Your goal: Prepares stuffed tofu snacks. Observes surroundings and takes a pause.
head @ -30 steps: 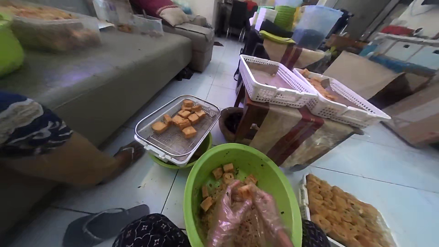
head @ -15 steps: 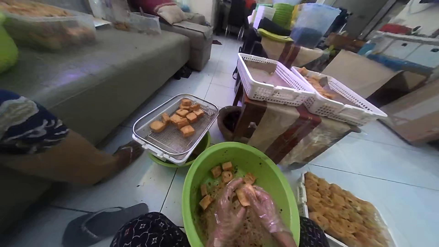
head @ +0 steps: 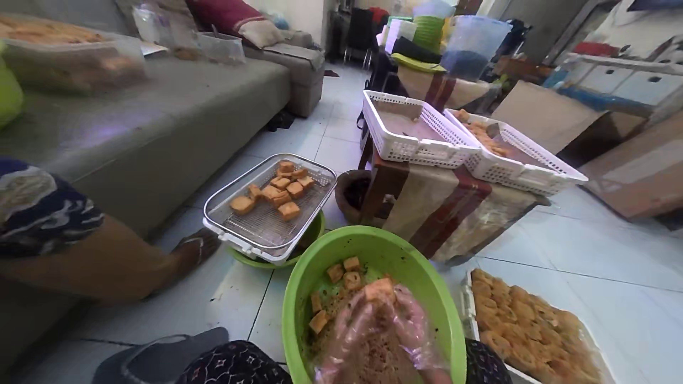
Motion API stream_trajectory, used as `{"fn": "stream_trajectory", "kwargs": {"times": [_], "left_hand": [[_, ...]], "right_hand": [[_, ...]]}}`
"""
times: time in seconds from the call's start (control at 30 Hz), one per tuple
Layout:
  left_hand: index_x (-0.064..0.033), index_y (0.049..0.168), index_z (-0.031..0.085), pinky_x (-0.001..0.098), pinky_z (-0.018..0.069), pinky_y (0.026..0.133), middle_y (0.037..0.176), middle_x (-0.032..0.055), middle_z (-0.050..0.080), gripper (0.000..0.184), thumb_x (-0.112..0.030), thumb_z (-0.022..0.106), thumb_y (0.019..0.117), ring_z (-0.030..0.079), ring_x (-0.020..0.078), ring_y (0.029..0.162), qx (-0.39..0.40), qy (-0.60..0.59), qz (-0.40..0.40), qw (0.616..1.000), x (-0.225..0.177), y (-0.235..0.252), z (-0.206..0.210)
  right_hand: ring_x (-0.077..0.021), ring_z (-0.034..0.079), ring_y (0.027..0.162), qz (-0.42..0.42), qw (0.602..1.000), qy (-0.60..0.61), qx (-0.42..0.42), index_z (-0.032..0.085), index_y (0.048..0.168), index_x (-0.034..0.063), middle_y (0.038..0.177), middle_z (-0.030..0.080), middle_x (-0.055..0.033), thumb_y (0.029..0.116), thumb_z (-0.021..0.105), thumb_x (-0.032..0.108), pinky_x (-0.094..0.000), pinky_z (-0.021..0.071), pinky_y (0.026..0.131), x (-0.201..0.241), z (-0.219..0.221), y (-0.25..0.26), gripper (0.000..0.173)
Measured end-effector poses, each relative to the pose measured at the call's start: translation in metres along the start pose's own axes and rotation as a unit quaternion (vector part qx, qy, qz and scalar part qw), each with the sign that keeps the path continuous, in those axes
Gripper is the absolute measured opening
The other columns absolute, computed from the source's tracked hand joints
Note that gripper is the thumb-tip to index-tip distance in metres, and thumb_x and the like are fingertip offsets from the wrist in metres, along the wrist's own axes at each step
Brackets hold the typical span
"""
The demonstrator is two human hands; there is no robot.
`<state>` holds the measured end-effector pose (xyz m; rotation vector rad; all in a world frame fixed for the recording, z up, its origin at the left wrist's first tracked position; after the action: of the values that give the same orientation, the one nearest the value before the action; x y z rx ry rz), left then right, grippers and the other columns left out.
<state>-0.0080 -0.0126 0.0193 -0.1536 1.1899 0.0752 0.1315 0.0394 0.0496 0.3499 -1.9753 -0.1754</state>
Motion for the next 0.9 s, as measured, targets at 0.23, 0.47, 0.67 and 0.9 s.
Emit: {"fn": "stream_trajectory", "kwargs": {"times": [0.23, 0.47, 0.67, 0.9], "left_hand": [[0.0091, 0.124, 0.064, 0.0267, 0.0552, 0.097, 0.118, 0.0146, 0.070, 0.047, -0.009, 0.077, 0.0829, 0.068, 0.0106, 0.108, -0.006, 0.065, 0.121, 0.991, 0.015, 0.005, -0.003], [0.0033, 0.140, 0.053, 0.0368, 0.0491, 0.110, 0.142, 0.0146, 0.058, 0.070, -0.005, 0.079, 0.0754, 0.057, 0.0204, 0.130, 0.003, 0.117, 0.206, 0.971, 0.015, 0.016, -0.010], [-0.0036, 0.137, 0.061, 0.0416, 0.0480, 0.109, 0.138, 0.0132, 0.062, 0.069, -0.011, 0.083, 0.0713, 0.058, 0.0244, 0.128, -0.017, 0.280, 0.233, 0.931, 0.010, 0.016, -0.009], [0.0018, 0.129, 0.061, 0.0382, 0.0570, 0.094, 0.125, 0.0136, 0.066, 0.042, -0.014, 0.064, 0.0900, 0.066, 0.0196, 0.111, -0.105, 0.092, 0.113, 0.984, 0.010, 0.021, -0.024]], "right_hand": [[-0.0157, 0.068, 0.094, 0.102, 0.995, -0.010, 0.016, 0.076, 0.089, -0.0004, 0.096, 0.073, -0.0097, 0.0933, 0.070, 0.030, -0.0365, 0.0552, 0.090, 0.005, 0.002, -0.007, 0.031], [-0.0060, 0.068, 0.097, 0.171, 0.975, 0.093, 0.109, 0.072, 0.112, -0.0006, 0.104, 0.073, -0.0050, 0.1026, 0.058, 0.020, -0.0271, 0.0566, 0.091, 0.005, -0.002, -0.010, 0.027], [-0.0066, 0.068, 0.084, 0.193, 0.971, 0.093, 0.106, 0.074, 0.102, 0.0005, 0.090, 0.073, -0.0036, 0.1004, 0.063, 0.022, -0.0274, 0.0581, 0.082, 0.000, 0.014, -0.004, 0.024], [-0.0314, 0.069, 0.109, 0.329, 0.906, 0.257, 0.072, 0.052, 0.145, 0.0079, 0.127, 0.067, -0.0161, 0.1102, 0.029, 0.050, -0.0512, 0.0589, 0.087, -0.002, 0.004, 0.022, 0.060]]}}
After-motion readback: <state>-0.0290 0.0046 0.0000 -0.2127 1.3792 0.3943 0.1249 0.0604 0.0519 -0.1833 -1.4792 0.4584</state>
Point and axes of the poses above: each hand's wrist, its own y-axis towards the middle knuckle, its own z-axis out of the palm, x = y × z, the point moved 1 cm from there along y, towards the middle knuckle
